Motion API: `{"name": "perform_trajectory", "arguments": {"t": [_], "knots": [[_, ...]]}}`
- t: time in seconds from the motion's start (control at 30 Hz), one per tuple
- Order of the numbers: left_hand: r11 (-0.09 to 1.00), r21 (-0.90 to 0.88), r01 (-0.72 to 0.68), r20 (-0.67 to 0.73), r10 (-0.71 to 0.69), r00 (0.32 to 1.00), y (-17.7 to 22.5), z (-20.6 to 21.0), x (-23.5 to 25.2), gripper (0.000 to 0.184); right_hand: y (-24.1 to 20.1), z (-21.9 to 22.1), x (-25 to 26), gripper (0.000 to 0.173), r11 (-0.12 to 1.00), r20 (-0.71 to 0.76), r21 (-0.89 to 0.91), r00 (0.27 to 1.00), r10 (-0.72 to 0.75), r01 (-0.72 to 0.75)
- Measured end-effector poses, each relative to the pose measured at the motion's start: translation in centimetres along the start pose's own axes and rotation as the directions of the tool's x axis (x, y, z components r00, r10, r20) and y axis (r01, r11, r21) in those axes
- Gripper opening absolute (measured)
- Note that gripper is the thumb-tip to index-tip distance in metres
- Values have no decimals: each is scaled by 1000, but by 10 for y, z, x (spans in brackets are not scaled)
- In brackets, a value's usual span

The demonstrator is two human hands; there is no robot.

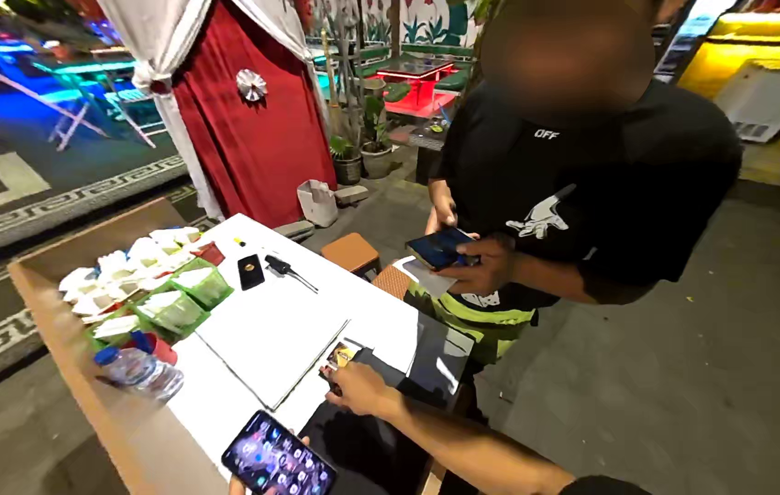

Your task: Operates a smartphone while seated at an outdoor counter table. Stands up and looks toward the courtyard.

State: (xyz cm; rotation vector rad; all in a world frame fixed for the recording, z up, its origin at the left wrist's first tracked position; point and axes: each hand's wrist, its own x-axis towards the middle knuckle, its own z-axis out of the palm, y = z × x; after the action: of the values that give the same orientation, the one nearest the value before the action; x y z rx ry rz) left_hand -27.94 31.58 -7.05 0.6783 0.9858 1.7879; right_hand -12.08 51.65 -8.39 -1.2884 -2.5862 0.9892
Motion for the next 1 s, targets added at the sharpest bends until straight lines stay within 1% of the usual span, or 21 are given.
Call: {"name": "perform_trajectory", "arguments": {"t": [0.03,0.1,0.13,0.17,0.33,0.43,0.6,0.83,0.93,1.0], "knots": [[1000,15,3,-20,-3,1000,-1,1,1,66,1,1,3,37,1000,2,-16,1000,8,-8],[996,85,16,-137,-5,991,0,8,-1,64,-1,2,0,41,998,13,-55,1000,19,-18],[995,95,31,-200,-11,980,2,9,-4,65,-6,4,-4,43,997,44,-77,999,24,-20],[996,84,38,-217,-19,976,5,9,-6,65,-8,8,-4,42,996,59,-89,998,10,-5],[1000,9,12,-148,-11,989,6,6,-9,62,-7,21,1,41,991,153,-50,981,-117,126],[1000,-7,21,-155,-22,988,6,5,-11,60,-7,21,1,41,984,201,-45,966,-160,173],[1000,15,16,-161,-13,987,5,4,-10,55,-8,19,2,40,985,224,-60,964,-145,163],[990,-135,35,-157,-56,986,4,4,-7,54,-6,14,3,38,986,226,-70,965,-131,150],[989,-144,31,-148,-53,988,2,4,-6,54,-7,10,3,39,987,228,-77,966,-119,140],[992,-120,39,-160,-58,985,3,5,-6,53,-8,8,3,39,990,231,-74,968,-101,121]]}}
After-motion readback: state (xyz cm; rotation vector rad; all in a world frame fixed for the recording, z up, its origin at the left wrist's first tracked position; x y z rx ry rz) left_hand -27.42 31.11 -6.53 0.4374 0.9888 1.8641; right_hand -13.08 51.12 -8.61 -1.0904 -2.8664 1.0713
